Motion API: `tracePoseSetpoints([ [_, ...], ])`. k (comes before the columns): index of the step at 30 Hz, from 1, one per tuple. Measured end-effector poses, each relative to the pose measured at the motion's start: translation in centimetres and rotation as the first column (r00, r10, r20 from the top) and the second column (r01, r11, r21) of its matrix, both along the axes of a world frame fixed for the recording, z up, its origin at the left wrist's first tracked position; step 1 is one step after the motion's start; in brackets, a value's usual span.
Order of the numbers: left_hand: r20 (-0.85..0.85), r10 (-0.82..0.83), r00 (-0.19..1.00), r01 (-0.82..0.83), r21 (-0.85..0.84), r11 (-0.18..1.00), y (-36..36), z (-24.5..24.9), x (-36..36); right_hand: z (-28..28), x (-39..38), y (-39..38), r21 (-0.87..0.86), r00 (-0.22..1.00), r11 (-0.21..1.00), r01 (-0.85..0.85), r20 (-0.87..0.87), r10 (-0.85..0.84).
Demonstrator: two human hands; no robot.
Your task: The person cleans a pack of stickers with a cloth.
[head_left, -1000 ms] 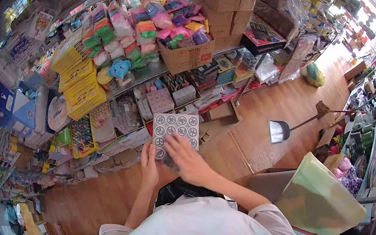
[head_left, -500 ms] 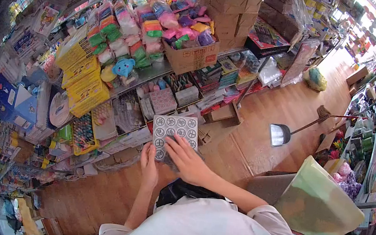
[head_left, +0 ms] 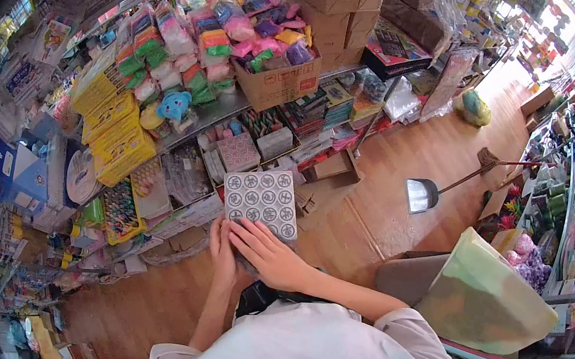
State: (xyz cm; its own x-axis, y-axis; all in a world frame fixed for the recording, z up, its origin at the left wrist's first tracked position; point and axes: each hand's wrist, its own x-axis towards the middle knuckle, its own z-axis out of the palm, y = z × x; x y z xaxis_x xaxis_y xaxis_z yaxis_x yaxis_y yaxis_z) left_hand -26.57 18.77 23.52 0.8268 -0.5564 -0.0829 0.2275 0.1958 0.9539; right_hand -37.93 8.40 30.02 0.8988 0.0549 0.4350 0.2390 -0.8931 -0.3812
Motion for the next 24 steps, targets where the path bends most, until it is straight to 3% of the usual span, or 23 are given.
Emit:
tracePoseSetpoints([
  [2, 0.027, 0.042, 0.999, -0.043, 0.036, 0.998, -0.3, 1.0, -0.7, 0.2, -0.2, -1.9, 0.062, 0.998, 0.997, 0.054, -0.040, -0.052],
  [3, -0.082, -0.005, 0.997, 0.002, -0.038, 0.999, -0.6, 2.4, -1.5, 0.3, 0.0, -3.0, 0.118, 0.991, 0.987, 0.108, -0.086, -0.098],
  [4, -0.084, -0.007, 0.996, 0.004, -0.035, 0.999, -0.5, 2.5, -1.8, 0.6, 0.8, -4.4, 0.122, 0.991, 0.986, 0.111, -0.088, -0.100],
  [6, -0.078, -0.096, 0.992, 0.103, 0.092, 0.990, -0.7, 2.6, -2.2, 1.1, 2.5, -6.9, 0.067, 0.938, 0.944, 0.322, 0.112, -0.328],
  [8, -0.019, -0.092, 0.996, 0.093, 0.107, 0.990, -1.0, 1.8, -2.2, 1.0, 3.5, -6.6, 0.046, 0.948, 0.957, 0.287, 0.132, -0.291],
  [10, -0.077, -0.118, 0.990, 0.122, 0.048, 0.991, -1.0, 2.0, -1.7, 0.5, 3.8, -5.4, 0.030, 0.956, 0.968, 0.251, 0.151, -0.252],
  [11, -0.075, -0.119, 0.990, 0.122, 0.048, 0.991, -0.9, 1.5, -1.3, -0.3, 3.2, -3.8, 0.063, 0.981, 0.989, 0.134, 0.136, -0.142],
  [12, 0.040, -0.094, 0.995, 0.093, 0.010, 0.996, -0.8, 0.6, -0.8, -0.8, 2.6, -2.6, 0.095, 0.992, 0.995, 0.014, 0.122, -0.026],
  [13, 0.154, -0.061, 0.986, 0.067, -0.031, 0.997, -0.8, 0.4, -0.6, -0.6, 1.8, -2.1, 0.093, 0.992, 0.996, 0.011, 0.121, -0.022],
  [15, 0.131, -0.078, 0.988, 0.073, 0.047, 0.996, -0.3, 0.9, -0.8, 0.0, -0.1, -2.2, 0.164, 0.998, 0.986, -0.035, 0.062, 0.025],
  [16, 0.101, -0.094, 0.990, 0.081, 0.127, 0.989, 0.0, 1.4, -1.0, 0.0, -0.3, -3.1, 0.165, 0.998, 0.985, -0.041, 0.061, 0.031],
  [18, 0.107, -0.150, 0.983, 0.136, 0.132, 0.982, 0.3, 2.0, -1.4, 0.2, 0.1, -5.7, 0.159, 0.983, 0.974, 0.160, 0.060, -0.171],
  [20, 0.113, -0.213, 0.971, 0.198, 0.131, 0.971, 0.1, 2.0, -1.9, 1.3, 1.4, -7.1, 0.127, 0.976, 0.976, 0.179, 0.103, -0.192],
  [22, -0.010, -0.184, 0.983, 0.183, 0.116, 0.976, -0.4, 1.8, -1.8, 1.7, 2.6, -6.7, 0.092, 0.964, 0.976, 0.198, 0.160, -0.211],
  [24, 0.077, -0.132, 0.988, 0.124, 0.100, 0.987, -0.6, 1.3, -0.7, 1.2, 3.4, -4.8, 0.122, 0.970, 0.988, 0.094, 0.210, -0.119],
])
